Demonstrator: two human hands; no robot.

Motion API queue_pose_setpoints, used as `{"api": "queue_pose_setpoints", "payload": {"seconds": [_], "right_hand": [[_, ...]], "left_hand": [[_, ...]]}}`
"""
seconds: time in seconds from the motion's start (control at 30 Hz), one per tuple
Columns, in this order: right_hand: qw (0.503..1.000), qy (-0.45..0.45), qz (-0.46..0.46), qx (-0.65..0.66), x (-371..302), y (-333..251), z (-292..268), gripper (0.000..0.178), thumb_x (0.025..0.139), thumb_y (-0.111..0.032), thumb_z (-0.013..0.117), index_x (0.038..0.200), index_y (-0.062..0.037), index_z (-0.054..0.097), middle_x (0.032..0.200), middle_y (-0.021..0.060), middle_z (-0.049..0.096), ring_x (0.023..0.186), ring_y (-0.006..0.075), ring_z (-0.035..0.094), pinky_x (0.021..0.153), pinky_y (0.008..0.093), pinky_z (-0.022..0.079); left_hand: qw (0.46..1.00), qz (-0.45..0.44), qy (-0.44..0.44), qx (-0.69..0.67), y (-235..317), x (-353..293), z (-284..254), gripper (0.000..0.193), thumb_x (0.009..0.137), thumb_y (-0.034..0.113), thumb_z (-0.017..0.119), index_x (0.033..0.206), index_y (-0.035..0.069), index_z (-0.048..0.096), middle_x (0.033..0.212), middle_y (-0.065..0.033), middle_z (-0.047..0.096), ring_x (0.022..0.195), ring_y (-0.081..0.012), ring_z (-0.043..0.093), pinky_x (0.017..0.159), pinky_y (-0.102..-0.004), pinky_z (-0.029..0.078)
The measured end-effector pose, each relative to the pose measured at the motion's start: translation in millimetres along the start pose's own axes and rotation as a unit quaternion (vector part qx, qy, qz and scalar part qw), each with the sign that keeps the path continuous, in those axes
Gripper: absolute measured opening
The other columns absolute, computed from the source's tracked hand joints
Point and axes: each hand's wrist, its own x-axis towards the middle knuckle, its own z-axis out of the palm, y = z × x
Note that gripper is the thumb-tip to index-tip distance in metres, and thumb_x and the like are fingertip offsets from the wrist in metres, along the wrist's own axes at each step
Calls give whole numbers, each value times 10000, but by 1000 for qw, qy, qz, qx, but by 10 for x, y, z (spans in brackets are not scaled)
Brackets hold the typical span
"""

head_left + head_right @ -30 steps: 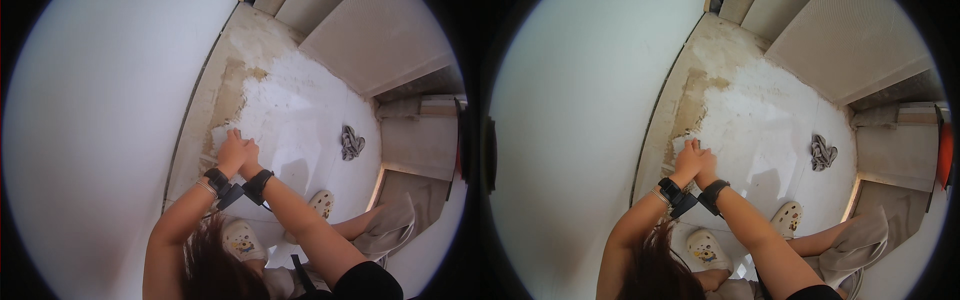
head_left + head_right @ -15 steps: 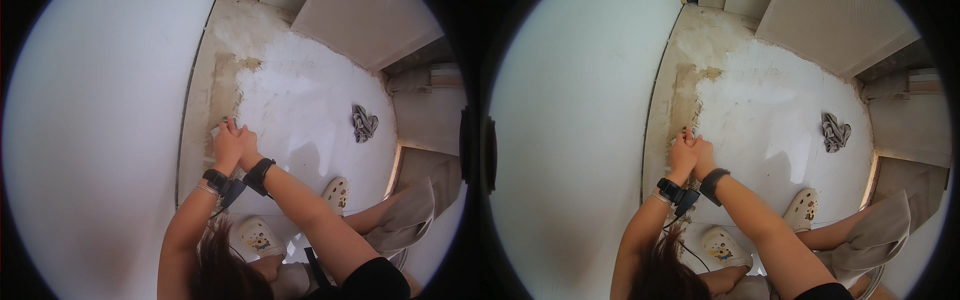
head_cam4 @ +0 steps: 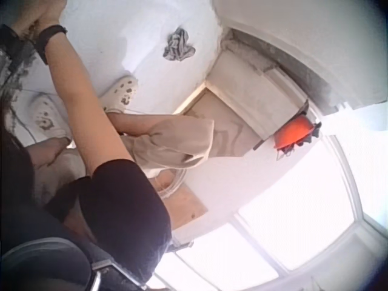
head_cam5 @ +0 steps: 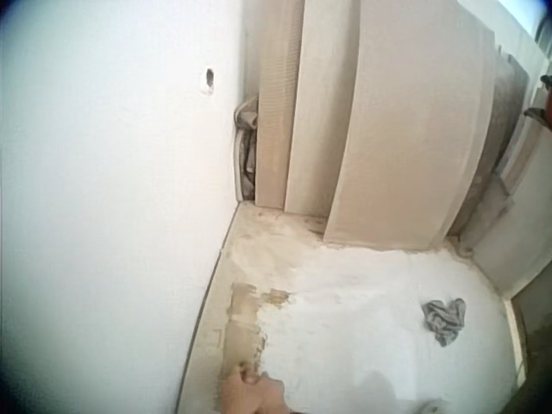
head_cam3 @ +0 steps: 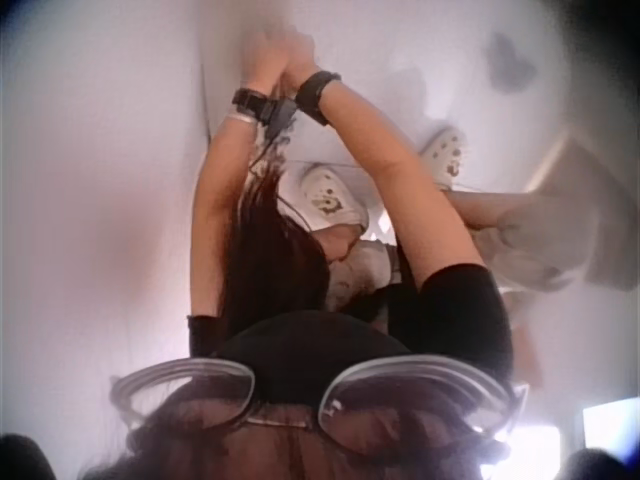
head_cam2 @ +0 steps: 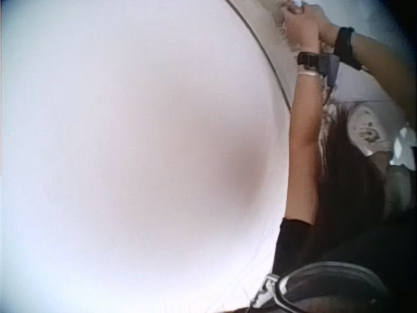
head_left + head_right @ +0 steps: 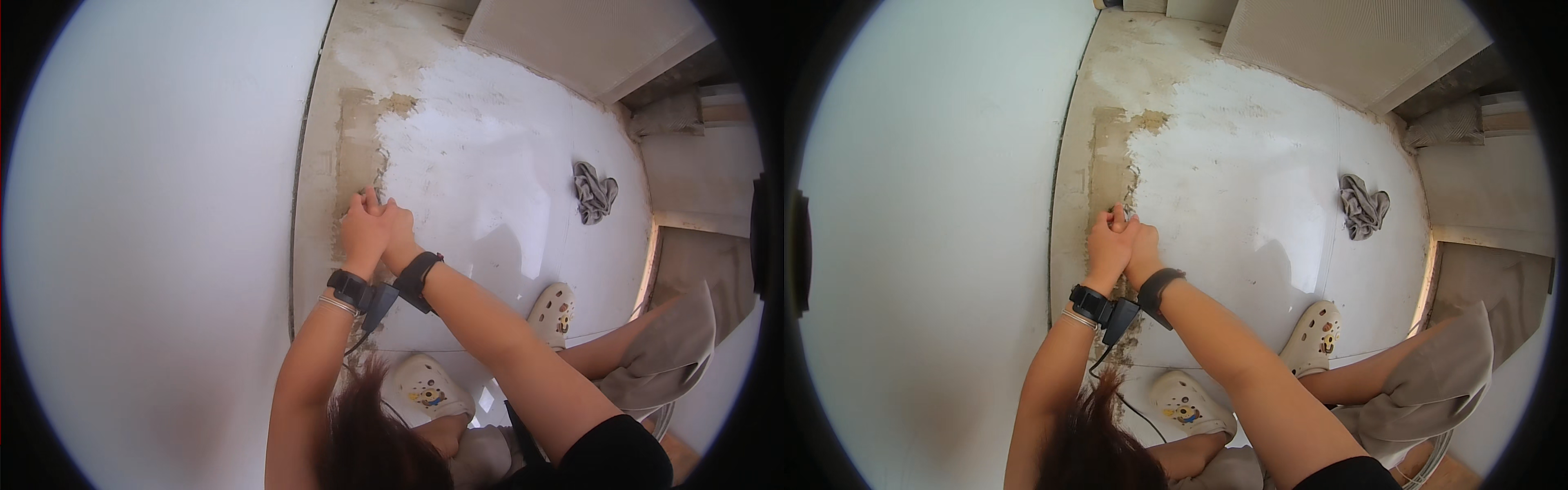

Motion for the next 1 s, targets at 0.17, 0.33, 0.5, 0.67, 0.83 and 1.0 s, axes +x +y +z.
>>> {"api": "queue_pose_setpoints", "payload": {"seconds": [0.17, 0.33, 0.5, 0.67, 0.83, 1.0], "right_hand": [[1000, -13, 6, -3, -90, 53, -19, 343, 716, -244, 460, 1019, -87, 422, 689, 89, 570, 602, 251, 566, 473, 341, 418], [999, -35, -3, -1, -168, 9, -128, 344, 716, -247, 459, 1018, -86, 424, 689, 90, 571, 607, 247, 569, 476, 341, 419], [999, -33, 22, -9, 202, -37, -75, 350, 711, -250, 462, 1017, -85, 427, 690, 87, 574, 618, 237, 574, 478, 342, 421], [997, -67, -25, -1, -87, 118, -148, 380, 729, -291, 457, 1068, -132, 395, 709, 120, 577, 626, 291, 567, 505, 383, 430], [996, -83, -21, -13, -59, 22, -285, 390, 721, -285, 462, 1069, -120, 400, 703, 111, 578, 628, 279, 569, 504, 376, 429], [997, -33, 2, -72, 221, -14, -94, 434, 687, -263, 486, 1074, -80, 414, 693, 68, 582, 637, 227, 579, 484, 340, 423]], "left_hand": [[998, -50, -39, -20, 51, -52, -42, 444, 650, 360, 589, 850, -12, 452, 814, -210, 543, 781, -357, 523, 681, -377, 412], [997, -59, -33, -42, 26, -203, -8, 457, 640, 377, 595, 840, -15, 472, 824, -214, 540, 799, -357, 518, 689, -372, 410], [996, -42, -60, -58, 60, 247, -123, 499, 657, 382, 568, 920, -20, 433, 871, -231, 534, 818, -364, 519, 712, -393, 410], [994, -70, -47, -63, -70, -91, -20, 518, 652, 379, 574, 935, -20, 405, 845, -235, 535, 806, -373, 519, 707, -395, 412], [995, -65, -53, -56, 62, -103, 6, 521, 635, 394, 604, 883, -36, 445, 804, -208, 548, 794, -338, 530, 693, -360, 418], [991, -62, -88, -80, 122, 260, -129, 542, 630, 407, 606, 879, -47, 443, 819, -206, 546, 786, -320, 531, 701, -354, 412]]}}
